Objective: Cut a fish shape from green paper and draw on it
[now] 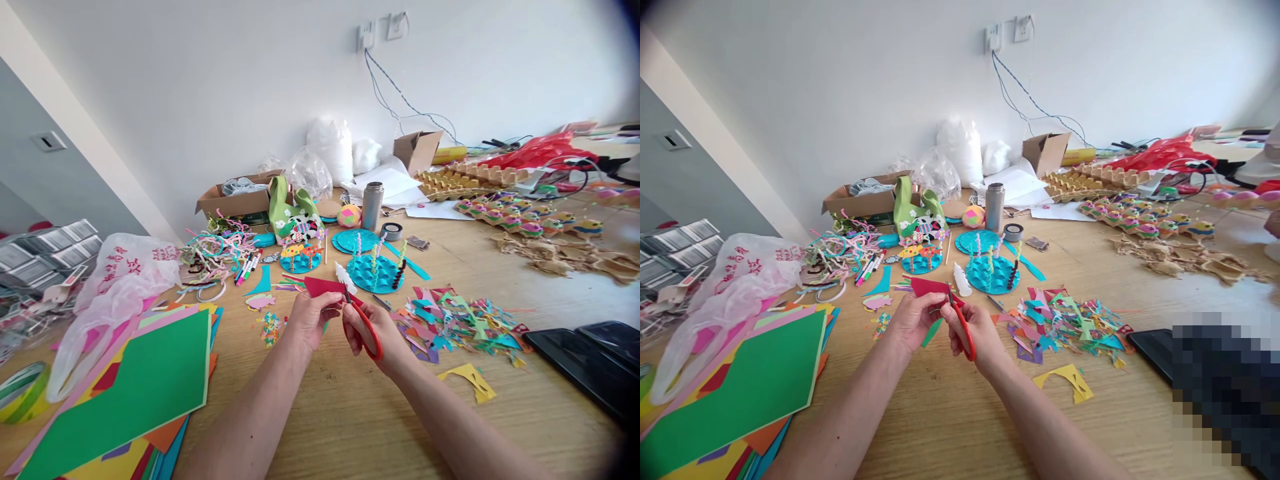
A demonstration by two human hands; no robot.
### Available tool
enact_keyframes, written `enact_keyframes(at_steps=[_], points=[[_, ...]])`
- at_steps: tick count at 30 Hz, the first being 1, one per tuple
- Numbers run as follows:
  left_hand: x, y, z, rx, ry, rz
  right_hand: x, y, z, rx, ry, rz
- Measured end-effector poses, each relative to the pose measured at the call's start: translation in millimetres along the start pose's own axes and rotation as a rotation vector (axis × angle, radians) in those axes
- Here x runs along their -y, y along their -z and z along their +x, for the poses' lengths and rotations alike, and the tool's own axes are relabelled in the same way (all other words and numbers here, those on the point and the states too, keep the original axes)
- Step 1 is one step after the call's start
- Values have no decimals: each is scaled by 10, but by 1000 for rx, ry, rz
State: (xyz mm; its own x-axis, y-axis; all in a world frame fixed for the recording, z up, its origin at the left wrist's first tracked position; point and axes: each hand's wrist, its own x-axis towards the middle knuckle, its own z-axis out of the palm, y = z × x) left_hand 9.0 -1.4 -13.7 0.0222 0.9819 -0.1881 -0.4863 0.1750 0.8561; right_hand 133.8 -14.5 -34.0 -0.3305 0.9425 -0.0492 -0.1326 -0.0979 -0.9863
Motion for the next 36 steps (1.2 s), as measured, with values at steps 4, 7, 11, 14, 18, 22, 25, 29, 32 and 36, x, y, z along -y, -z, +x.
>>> enact_keyframes(at_steps=[4,7,11,14,18,22,25,29,32,36], points=[[-16,-5,8,-26,-3,-35,-11,-3,-2,13,-1,-3],[-26,-15,2,-15,-14,-49,-13,-4,-4,8,-7,-4],[-30,-26,-2,-11,-22,-57,-19,-3,-4,4,-21,-20],[-35,-29,-2,-19,-29,-51,-15,-6,-8,8,-12,-28],[-40,-26,-4,-34,-31,-32,14,-12,-17,13,-3,-34],[-44,-22,-3,-40,-27,-25,34,-7,-24,30,-1,-50],[-48,-20,0,-38,-27,-22,34,1,-23,43,4,-51],[-52,-22,-6,-34,-25,-14,7,16,-16,43,8,-63],[-54,-25,-12,-35,-21,-18,-24,28,-11,45,16,-74],[-52,-26,-13,-40,-26,-21,-27,28,-13,45,16,-76]])
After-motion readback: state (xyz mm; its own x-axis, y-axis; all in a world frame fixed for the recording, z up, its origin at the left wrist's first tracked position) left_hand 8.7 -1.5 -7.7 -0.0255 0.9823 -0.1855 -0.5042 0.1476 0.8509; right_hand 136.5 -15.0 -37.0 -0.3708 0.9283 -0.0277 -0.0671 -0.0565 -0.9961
